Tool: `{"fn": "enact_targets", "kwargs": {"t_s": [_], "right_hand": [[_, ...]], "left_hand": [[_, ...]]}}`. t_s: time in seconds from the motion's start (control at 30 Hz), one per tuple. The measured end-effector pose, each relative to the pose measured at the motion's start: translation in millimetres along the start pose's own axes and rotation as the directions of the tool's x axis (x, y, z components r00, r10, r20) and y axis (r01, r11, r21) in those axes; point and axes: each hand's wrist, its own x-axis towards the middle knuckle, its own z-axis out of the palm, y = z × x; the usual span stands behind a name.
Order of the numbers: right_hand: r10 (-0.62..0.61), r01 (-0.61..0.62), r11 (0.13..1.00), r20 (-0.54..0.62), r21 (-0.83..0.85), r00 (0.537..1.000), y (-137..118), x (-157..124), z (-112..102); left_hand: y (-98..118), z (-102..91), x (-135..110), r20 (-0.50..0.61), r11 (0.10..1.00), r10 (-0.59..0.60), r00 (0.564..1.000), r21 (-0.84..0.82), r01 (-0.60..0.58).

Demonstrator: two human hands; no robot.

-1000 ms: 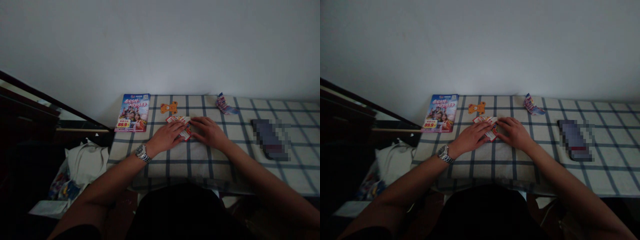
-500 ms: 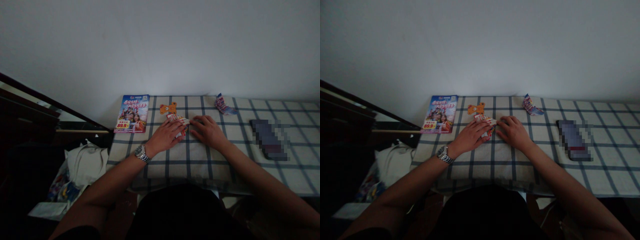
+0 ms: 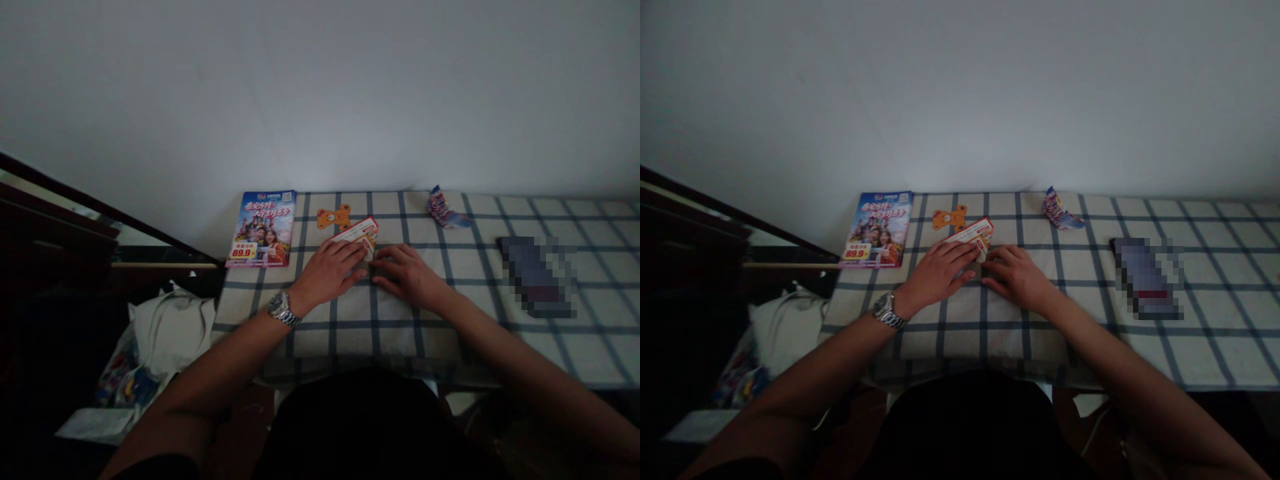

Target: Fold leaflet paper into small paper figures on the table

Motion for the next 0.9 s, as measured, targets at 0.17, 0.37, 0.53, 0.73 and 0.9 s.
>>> {"fn": "enact_targets", "kwargs": {"t_s": [0.17,0.37,0.53,0.73,0.9], "right_hand": [[0.037,-0.034,0.998,-0.057,0.058,0.998,6.4,0.9,4.3],[0.192,-0.177,0.978,-0.148,0.112,0.970,15.0,11.7,4.9],[0.224,-0.220,0.974,-0.127,0.046,0.966,12.1,21.2,12.5],[0.222,-0.222,0.975,-0.120,0.014,0.968,12.8,22.1,17.6],[0.240,-0.242,0.970,-0.075,-0.023,0.968,10.5,25.1,14.7]], "left_hand": [[-1.8,2.3,0.5,-0.002,1.000,0.018,1.000,-0.006,-0.018],[-3.8,4.6,0.6,-0.026,0.998,0.063,0.998,-0.018,-0.064],[-4.6,4.1,-0.5,-0.034,0.995,0.097,0.995,-0.018,-0.098],[-2.5,0.8,-2.2,-0.025,0.994,0.107,0.994,-0.016,-0.107],[-1.7,0.8,-2.6,-0.022,0.994,0.108,0.994,-0.021,-0.108]]}}
